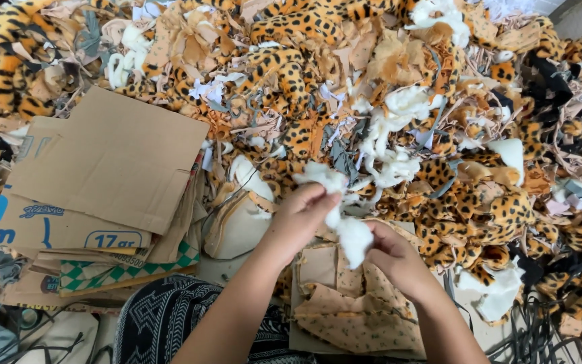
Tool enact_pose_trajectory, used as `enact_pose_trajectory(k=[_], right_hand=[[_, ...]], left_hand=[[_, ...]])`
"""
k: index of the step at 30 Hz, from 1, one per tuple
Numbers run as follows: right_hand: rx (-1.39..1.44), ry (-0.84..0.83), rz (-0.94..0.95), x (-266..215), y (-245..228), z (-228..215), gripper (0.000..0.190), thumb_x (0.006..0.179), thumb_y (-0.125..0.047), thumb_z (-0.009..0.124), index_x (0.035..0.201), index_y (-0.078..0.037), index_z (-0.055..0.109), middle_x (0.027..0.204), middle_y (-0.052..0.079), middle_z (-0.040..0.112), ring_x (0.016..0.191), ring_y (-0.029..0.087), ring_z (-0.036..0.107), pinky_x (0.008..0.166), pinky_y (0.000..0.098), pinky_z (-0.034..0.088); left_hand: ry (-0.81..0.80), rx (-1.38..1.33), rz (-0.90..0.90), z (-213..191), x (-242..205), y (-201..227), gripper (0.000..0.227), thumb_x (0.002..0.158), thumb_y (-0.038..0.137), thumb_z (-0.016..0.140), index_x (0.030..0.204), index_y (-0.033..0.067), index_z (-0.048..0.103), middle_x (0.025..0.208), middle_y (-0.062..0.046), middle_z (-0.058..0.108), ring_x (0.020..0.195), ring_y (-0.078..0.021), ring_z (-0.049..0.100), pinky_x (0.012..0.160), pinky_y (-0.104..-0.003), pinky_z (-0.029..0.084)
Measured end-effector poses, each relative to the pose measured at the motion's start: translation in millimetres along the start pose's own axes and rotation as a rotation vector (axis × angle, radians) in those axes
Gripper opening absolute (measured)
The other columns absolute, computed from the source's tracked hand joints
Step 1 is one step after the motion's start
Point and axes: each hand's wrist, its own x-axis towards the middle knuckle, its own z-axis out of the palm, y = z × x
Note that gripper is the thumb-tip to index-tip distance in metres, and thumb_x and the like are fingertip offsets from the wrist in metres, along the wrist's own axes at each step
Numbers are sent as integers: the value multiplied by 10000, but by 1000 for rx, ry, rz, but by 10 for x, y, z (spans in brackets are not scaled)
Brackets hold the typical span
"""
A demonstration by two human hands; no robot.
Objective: The person assembles plush toys by hand, starting with pieces of spotted fabric and filling them with white stuffing, then using scissors to trim excess material and finally flattening the finished items against a cardboard surface.
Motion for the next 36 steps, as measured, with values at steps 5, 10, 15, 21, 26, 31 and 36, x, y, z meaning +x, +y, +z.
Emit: enact_pose_trajectory(k=[5, 10, 15, 21, 26, 31, 36], right_hand=[[-13, 53, -190, -308, -311, -111, 521, 816, 36, 512, 1328, -55, 539, 1246, 97, 664, 1149, 224, 644, 1026, 379, 536], [85, 199, -563, -500, -512, -210, 692, 765, 188, 411, 1424, -15, 459, 1418, 123, 550, 1381, 261, 501, 1215, 427, 417], [-414, 20, -554, -512, -574, -230, 436, 873, -214, 702, 1297, -149, 621, 1345, 71, 652, 1269, 256, 615, 1060, 426, 492], [-454, 263, -342, -576, -410, -355, 281, 815, 33, 686, 1053, -111, 719, 1161, 50, 690, 926, 166, 667, 637, 268, 505], [-485, 203, -297, -698, -575, -365, 623, 769, -132, 814, 1337, -191, 564, 1336, 28, 587, 1019, 155, 611, 767, 285, 500], [-466, 89, -359, -736, -619, -275, 1088, 746, -214, 843, 1608, -225, 180, 1593, 53, 432, 1083, 194, 583, 826, 338, 506], [-414, 171, -280, -756, -582, -256, 924, 731, -179, 845, 1552, -202, 424, 1198, -15, 706, 865, 130, 613, 780, 287, 518]], left_hand=[[-188, 119, 70, 262, -158, 120, 188, 967, 180, 587, 1119, 87, 645, 1139, -33, 689, 966, -144, 672, 818, -252, 606], [-405, 261, 146, 369, -369, 281, 155, 1035, 169, 514, 1024, 64, 628, 1052, -61, 666, 790, -143, 606, 675, -224, 522], [-578, 305, 189, 325, -414, 274, 246, 1029, 241, 502, 1012, 74, 682, 843, -34, 699, 541, -90, 547, 450, -222, 400], [-360, 390, 571, 383, -355, 185, 208, 977, 209, 611, 1038, 47, 728, 1040, -63, 601, 896, -210, 548, 741, -348, 410], [-221, 476, 684, 430, -361, 120, 175, 973, 203, 625, 1019, 65, 724, 1007, -40, 622, 919, -219, 549, 841, -392, 405], [-227, 643, 762, 498, -353, 42, 161, 942, 234, 673, 955, 90, 743, 878, -32, 679, 843, -215, 596, 803, -392, 464], [-90, 524, 781, 495, -449, 143, 134, 915, 206, 740, 914, 142, 623, 844, -6, 739, 754, -217, 643, 692, -376, 494]])
